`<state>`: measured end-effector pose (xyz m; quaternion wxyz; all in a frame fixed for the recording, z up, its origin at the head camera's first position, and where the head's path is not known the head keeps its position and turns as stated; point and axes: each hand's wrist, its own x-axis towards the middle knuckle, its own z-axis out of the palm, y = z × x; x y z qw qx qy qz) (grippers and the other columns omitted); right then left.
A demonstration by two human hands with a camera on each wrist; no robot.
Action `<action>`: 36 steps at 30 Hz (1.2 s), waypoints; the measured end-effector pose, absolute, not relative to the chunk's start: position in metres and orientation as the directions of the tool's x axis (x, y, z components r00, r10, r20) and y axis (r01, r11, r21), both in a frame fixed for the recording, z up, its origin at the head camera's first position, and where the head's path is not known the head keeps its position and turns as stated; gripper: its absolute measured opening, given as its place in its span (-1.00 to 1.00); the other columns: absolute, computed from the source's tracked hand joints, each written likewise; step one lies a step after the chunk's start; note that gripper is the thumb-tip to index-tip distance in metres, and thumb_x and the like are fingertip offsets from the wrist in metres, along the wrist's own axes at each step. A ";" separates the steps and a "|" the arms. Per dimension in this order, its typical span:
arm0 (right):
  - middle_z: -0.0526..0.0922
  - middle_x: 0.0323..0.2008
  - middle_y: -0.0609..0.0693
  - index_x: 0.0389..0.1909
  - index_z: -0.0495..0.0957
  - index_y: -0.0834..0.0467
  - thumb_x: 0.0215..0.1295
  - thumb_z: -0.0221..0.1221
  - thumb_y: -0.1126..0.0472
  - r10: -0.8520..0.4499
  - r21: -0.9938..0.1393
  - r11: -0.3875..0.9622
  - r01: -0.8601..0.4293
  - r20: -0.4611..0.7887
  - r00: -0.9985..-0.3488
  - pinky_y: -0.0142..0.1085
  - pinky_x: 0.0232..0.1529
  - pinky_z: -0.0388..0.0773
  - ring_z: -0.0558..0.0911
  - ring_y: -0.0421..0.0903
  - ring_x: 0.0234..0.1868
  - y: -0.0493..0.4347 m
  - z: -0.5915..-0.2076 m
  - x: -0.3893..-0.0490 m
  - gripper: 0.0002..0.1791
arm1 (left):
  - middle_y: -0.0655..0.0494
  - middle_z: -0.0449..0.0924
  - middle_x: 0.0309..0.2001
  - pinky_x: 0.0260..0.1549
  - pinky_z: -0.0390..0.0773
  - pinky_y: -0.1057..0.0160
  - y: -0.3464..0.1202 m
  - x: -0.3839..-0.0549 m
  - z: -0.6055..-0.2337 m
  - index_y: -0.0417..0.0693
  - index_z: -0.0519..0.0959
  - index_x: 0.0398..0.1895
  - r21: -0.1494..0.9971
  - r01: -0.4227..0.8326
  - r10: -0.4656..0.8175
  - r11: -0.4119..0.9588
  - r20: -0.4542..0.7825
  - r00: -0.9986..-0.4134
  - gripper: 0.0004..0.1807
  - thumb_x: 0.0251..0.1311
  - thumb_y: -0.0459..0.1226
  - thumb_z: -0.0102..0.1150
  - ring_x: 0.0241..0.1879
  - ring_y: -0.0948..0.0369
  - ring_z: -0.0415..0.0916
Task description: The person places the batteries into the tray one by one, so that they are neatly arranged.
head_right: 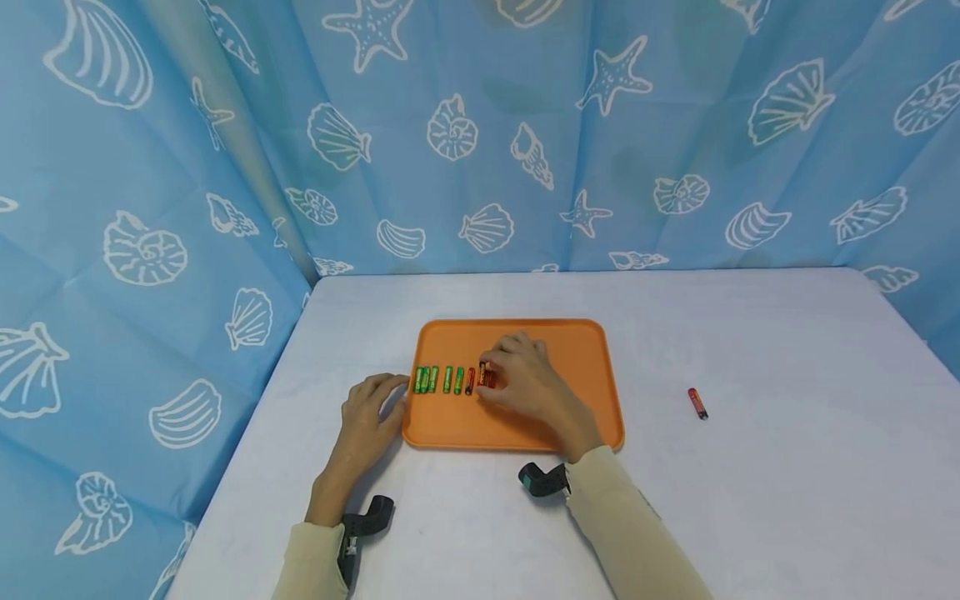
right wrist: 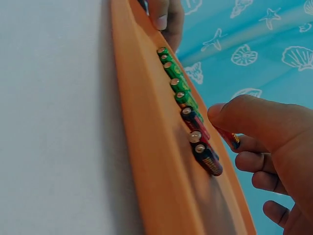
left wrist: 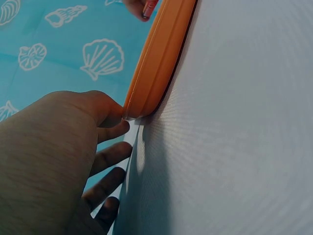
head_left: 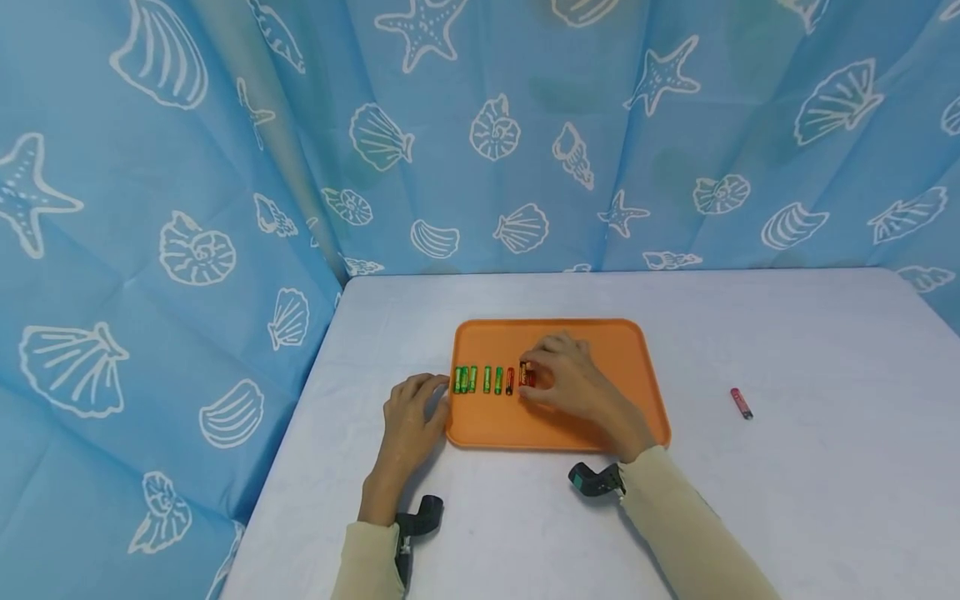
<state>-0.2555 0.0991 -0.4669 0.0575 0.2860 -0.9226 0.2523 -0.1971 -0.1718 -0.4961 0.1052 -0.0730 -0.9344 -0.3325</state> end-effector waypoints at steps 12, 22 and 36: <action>0.53 -0.09 -0.01 0.05 0.66 0.15 0.15 0.44 -0.05 -0.498 -0.460 0.685 -0.565 0.270 -0.824 -0.05 0.00 0.20 0.38 -0.01 0.00 0.088 -0.474 -0.253 -0.48 | 0.00 0.46 0.21 0.25 0.15 -0.17 -0.173 -0.197 -0.495 0.02 0.58 0.22 0.608 0.188 0.062 0.771 0.221 -0.973 -0.65 0.43 -0.19 0.10 0.30 -0.05 0.24; 0.50 -0.10 -0.01 0.07 0.65 0.17 0.19 0.41 -0.05 -0.503 -0.426 0.708 -0.563 0.255 -0.826 -0.05 0.00 0.20 0.38 0.01 0.01 0.090 -0.481 -0.257 -0.48 | -0.02 0.46 0.21 0.24 0.16 -0.19 -0.172 -0.197 -0.494 -0.01 0.58 0.22 0.616 0.196 0.065 0.763 0.229 -0.971 -0.65 0.42 -0.19 0.10 0.29 -0.06 0.25; 0.48 -0.08 -0.01 0.07 0.66 0.17 0.19 0.40 -0.08 -0.501 -0.422 0.716 -0.556 0.243 -0.831 -0.05 -0.03 0.18 0.35 0.00 0.01 0.089 -0.484 -0.257 -0.47 | -0.01 0.47 0.20 0.25 0.16 -0.17 -0.172 -0.198 -0.496 0.00 0.59 0.21 0.607 0.184 0.054 0.773 0.226 -0.973 -0.65 0.41 -0.19 0.11 0.30 -0.06 0.25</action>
